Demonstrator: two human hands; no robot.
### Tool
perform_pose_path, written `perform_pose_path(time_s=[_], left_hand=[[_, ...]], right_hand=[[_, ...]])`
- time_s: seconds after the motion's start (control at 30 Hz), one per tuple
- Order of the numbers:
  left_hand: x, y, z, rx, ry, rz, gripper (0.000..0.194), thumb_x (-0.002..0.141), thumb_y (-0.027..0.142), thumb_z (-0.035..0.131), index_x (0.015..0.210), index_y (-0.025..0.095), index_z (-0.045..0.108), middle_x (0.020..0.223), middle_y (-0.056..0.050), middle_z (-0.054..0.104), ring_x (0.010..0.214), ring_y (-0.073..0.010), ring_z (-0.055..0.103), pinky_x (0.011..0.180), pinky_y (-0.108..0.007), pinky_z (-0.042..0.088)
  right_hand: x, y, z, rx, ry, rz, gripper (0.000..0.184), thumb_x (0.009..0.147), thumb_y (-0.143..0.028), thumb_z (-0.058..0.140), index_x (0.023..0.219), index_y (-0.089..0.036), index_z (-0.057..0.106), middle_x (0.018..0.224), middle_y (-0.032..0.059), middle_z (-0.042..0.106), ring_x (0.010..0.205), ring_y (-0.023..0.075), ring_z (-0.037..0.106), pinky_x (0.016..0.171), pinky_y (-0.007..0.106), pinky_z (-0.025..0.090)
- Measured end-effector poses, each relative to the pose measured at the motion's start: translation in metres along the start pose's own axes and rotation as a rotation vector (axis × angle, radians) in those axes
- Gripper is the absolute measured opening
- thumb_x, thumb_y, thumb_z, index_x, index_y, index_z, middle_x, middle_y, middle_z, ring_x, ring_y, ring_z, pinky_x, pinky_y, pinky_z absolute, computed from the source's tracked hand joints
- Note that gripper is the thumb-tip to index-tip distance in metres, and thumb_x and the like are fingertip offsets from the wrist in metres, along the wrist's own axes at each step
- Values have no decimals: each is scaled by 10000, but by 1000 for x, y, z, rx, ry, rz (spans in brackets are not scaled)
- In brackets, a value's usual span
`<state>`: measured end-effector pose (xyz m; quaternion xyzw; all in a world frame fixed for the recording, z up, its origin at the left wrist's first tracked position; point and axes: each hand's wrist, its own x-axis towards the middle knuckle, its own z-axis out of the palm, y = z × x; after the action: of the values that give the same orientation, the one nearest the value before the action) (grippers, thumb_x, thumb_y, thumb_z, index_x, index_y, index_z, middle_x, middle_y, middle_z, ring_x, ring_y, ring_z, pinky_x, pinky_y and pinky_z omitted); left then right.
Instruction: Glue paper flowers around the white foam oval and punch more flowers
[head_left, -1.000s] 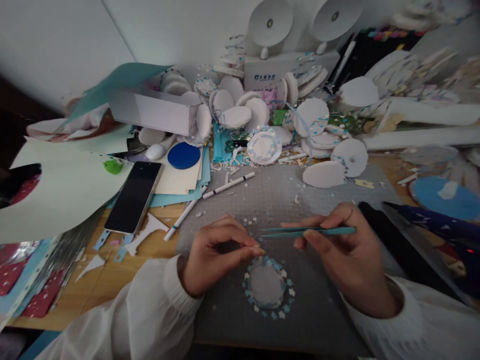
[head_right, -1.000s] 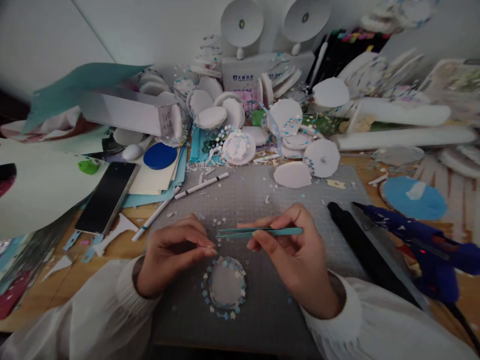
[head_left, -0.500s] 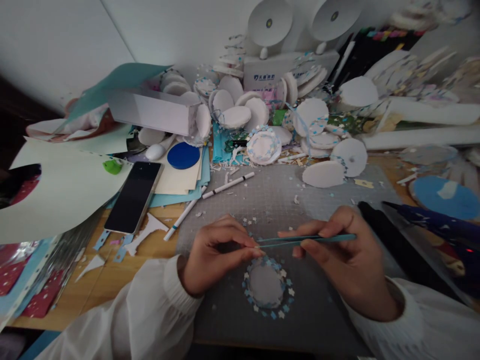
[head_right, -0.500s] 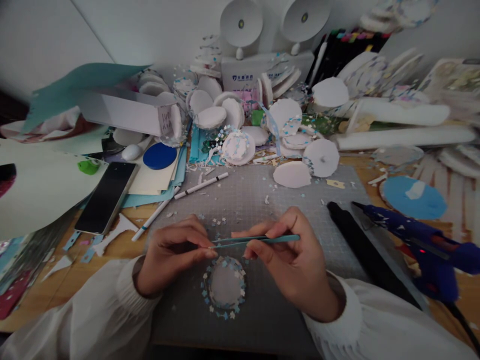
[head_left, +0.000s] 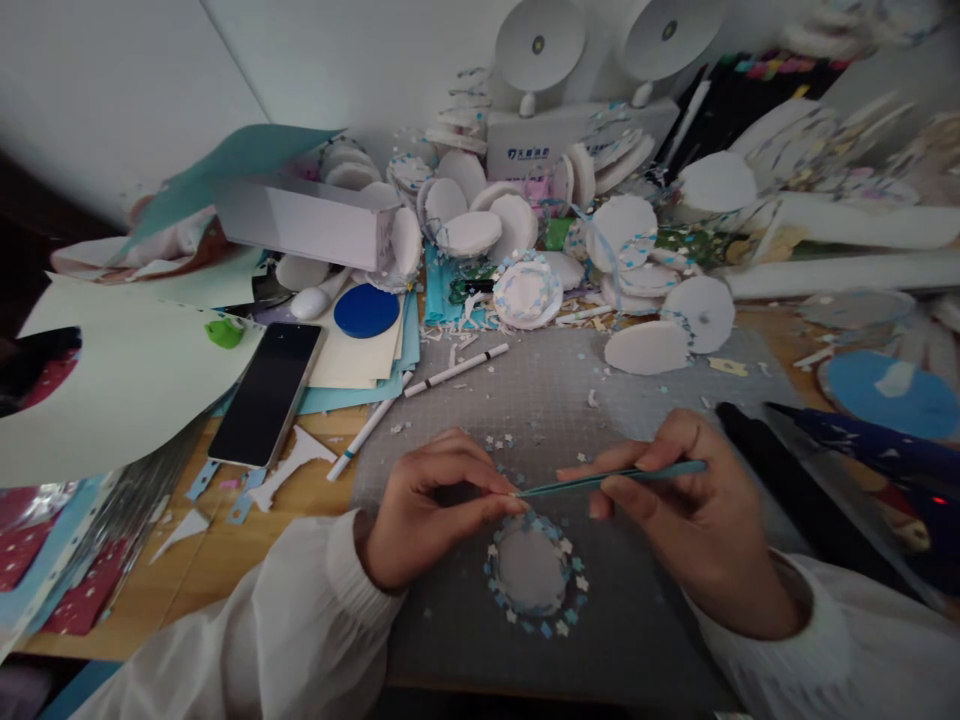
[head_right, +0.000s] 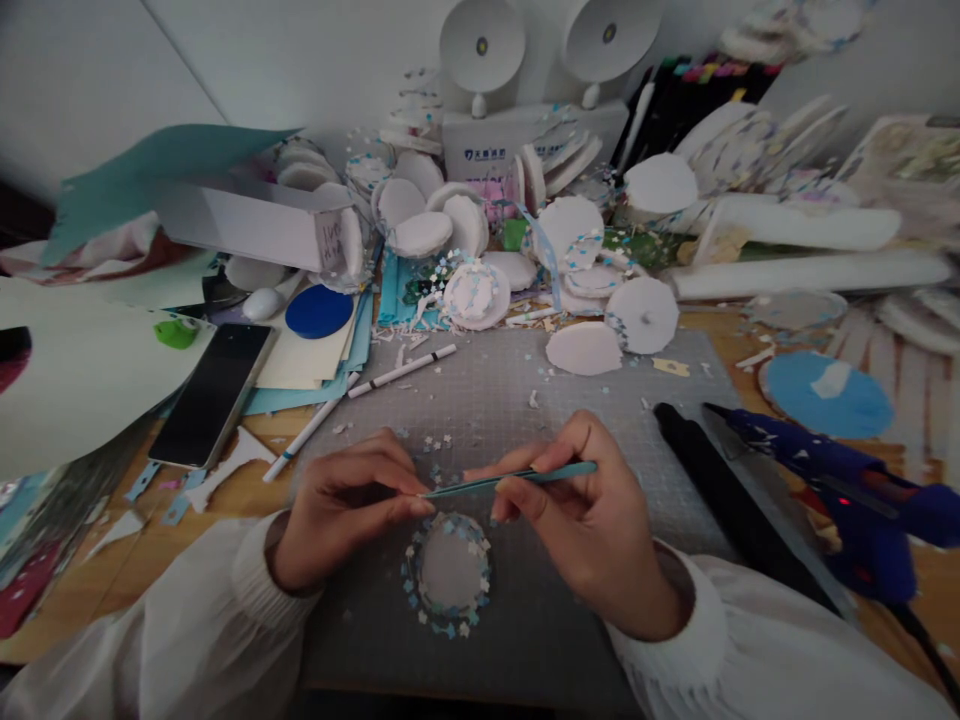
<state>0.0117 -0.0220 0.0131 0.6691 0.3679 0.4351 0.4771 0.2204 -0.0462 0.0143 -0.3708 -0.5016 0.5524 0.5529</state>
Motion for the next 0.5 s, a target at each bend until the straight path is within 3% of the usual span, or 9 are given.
perform_pose_path(time_s=[0.33, 0.43, 0.5], left_hand=[[0, 1, -2, 7, 3, 10, 25, 748, 189, 741, 768, 175, 746, 702, -64, 688, 693, -159, 609, 643, -273, 503], [1, 2, -4, 3, 6, 11, 69, 794, 205, 694, 789, 167, 752, 711, -71, 678, 686, -152, 602, 633, -261, 497], [1, 3, -5, -1, 9, 6, 119, 819, 238, 668, 792, 163, 756, 709, -73, 666, 680, -148, 594, 623, -255, 488]], right_hand=[[7, 2, -6, 5, 70, 76, 236, 840, -215, 654, 818, -252, 423, 651, -46, 672, 601, 140, 680, 475, 223, 537], [8, -1, -3, -85, 126, -7, 237, 841, -184, 647, 811, -248, 422, 736, -20, 721, 558, 135, 673, 467, 232, 539], [8, -6, -1, -185, 158, -157, 241, 837, -103, 625, 826, -254, 438, 809, -15, 739, 605, 149, 696, 481, 250, 557]])
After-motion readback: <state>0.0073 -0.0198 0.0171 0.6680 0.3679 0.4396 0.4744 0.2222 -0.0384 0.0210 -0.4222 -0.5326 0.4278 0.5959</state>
